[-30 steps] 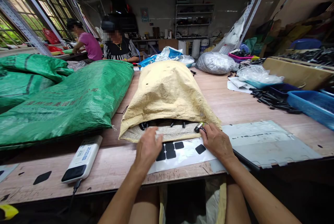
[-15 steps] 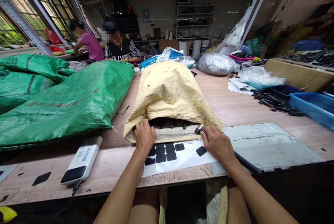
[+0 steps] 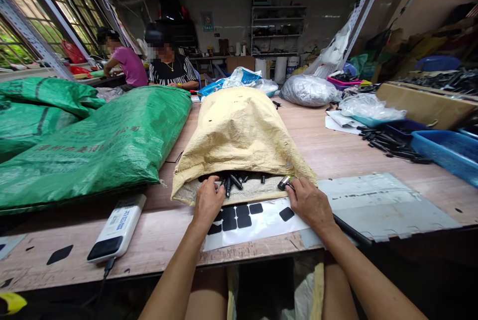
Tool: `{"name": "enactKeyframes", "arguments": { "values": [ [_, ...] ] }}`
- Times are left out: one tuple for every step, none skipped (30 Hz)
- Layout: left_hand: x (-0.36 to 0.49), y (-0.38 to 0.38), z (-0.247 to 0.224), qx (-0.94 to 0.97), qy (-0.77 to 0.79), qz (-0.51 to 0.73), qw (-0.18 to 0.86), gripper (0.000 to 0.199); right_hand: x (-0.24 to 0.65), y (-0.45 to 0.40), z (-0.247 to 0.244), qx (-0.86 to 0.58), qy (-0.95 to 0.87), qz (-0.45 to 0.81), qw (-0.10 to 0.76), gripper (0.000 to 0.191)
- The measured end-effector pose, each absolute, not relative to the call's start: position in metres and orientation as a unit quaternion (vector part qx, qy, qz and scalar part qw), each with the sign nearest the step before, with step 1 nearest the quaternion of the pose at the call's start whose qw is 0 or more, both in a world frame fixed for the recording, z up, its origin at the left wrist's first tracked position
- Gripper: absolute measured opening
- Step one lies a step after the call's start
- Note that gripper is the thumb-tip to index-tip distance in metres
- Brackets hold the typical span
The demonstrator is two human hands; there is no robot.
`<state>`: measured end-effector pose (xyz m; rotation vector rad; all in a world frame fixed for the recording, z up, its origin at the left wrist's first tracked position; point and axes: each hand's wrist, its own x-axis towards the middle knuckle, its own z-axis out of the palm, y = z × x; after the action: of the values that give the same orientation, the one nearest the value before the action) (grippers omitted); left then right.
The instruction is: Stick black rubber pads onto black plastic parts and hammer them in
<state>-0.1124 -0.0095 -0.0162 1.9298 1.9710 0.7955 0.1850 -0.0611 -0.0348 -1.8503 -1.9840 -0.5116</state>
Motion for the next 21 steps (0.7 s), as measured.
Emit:
{"name": "enactKeyframes", "arguments": {
  "values": [
    [-0.113, -0.009, -0.013, 0.668, 0.69, 0.249, 0.129, 0.031, 0.185, -0.061, -0.035, -0.659, -0.706, -0.181, 0.189, 0.022],
    [-0.114, -0.01, -0.01, 0.67, 0.697, 0.224, 0.125, 0.031, 0.185, -0.061, -0.034, -0.659, -0.706, -0.181, 0.187, 0.021],
    [-0.115, -0.011, -0.007, 0.671, 0.702, 0.204, 0.123, 0.032, 0.185, -0.061, -0.034, -0.659, -0.705, -0.182, 0.185, 0.022],
    [-0.115, -0.012, -0.003, 0.671, 0.706, 0.19, 0.121, 0.032, 0.185, -0.061, -0.034, -0.66, -0.705, -0.183, 0.183, 0.022],
    [-0.116, -0.015, 0.0, 0.668, 0.711, 0.186, 0.117, 0.032, 0.185, -0.061, -0.034, -0.661, -0.705, -0.183, 0.182, 0.022],
    [-0.116, -0.018, 0.003, 0.665, 0.713, 0.192, 0.112, 0.031, 0.185, -0.061, -0.033, -0.661, -0.705, -0.183, 0.179, 0.022],
    [-0.116, -0.022, 0.006, 0.665, 0.709, 0.207, 0.106, 0.031, 0.185, -0.061, -0.033, -0.662, -0.705, -0.182, 0.178, 0.023],
    [-0.115, -0.026, 0.008, 0.671, 0.697, 0.231, 0.105, 0.032, 0.185, -0.061, -0.033, -0.663, -0.705, -0.181, 0.176, 0.023],
    [-0.113, -0.031, 0.008, 0.684, 0.673, 0.257, 0.113, 0.032, 0.185, -0.061, -0.034, -0.664, -0.704, -0.18, 0.176, 0.023],
    [-0.109, -0.037, 0.008, 0.703, 0.639, 0.282, 0.132, 0.033, 0.185, -0.061, -0.034, -0.665, -0.703, -0.18, 0.177, 0.023],
    [-0.103, -0.042, 0.007, 0.724, 0.6, 0.3, 0.162, 0.034, 0.185, -0.061, -0.034, -0.666, -0.702, -0.181, 0.178, 0.023],
    [-0.097, -0.047, 0.005, 0.741, 0.562, 0.309, 0.197, 0.035, 0.185, -0.061, -0.034, -0.666, -0.701, -0.181, 0.181, 0.022],
    [-0.09, -0.052, 0.003, 0.751, 0.532, 0.313, 0.235, 0.037, 0.185, -0.061, -0.034, -0.665, -0.701, -0.182, 0.183, 0.022],
    [-0.083, -0.055, 0.0, 0.751, 0.512, 0.316, 0.272, 0.041, 0.185, -0.061, -0.035, -0.664, -0.701, -0.183, 0.184, 0.021],
    [-0.077, -0.058, -0.002, 0.74, 0.502, 0.325, 0.308, 0.046, 0.186, -0.061, -0.035, -0.662, -0.702, -0.184, 0.185, 0.021],
    [-0.072, -0.06, -0.004, 0.721, 0.497, 0.343, 0.34, 0.051, 0.186, -0.061, -0.035, -0.661, -0.703, -0.184, 0.186, 0.021],
    [-0.068, -0.061, -0.006, 0.694, 0.496, 0.367, 0.371, 0.056, 0.186, -0.061, -0.035, -0.66, -0.704, -0.184, 0.185, 0.021],
    [-0.066, -0.061, -0.006, 0.666, 0.494, 0.391, 0.399, 0.06, 0.186, -0.061, -0.034, -0.661, -0.704, -0.184, 0.185, 0.021],
    [-0.066, -0.061, -0.006, 0.642, 0.491, 0.409, 0.423, 0.061, 0.186, -0.061, -0.034, -0.661, -0.704, -0.184, 0.184, 0.021],
    [-0.067, -0.062, -0.005, 0.631, 0.487, 0.414, 0.44, 0.059, 0.186, -0.061, -0.034, -0.662, -0.703, -0.183, 0.183, 0.022],
    [-0.069, -0.062, -0.004, 0.635, 0.484, 0.405, 0.445, 0.051, 0.185, -0.061, -0.034, -0.663, -0.702, -0.183, 0.183, 0.022]
  ]
}}
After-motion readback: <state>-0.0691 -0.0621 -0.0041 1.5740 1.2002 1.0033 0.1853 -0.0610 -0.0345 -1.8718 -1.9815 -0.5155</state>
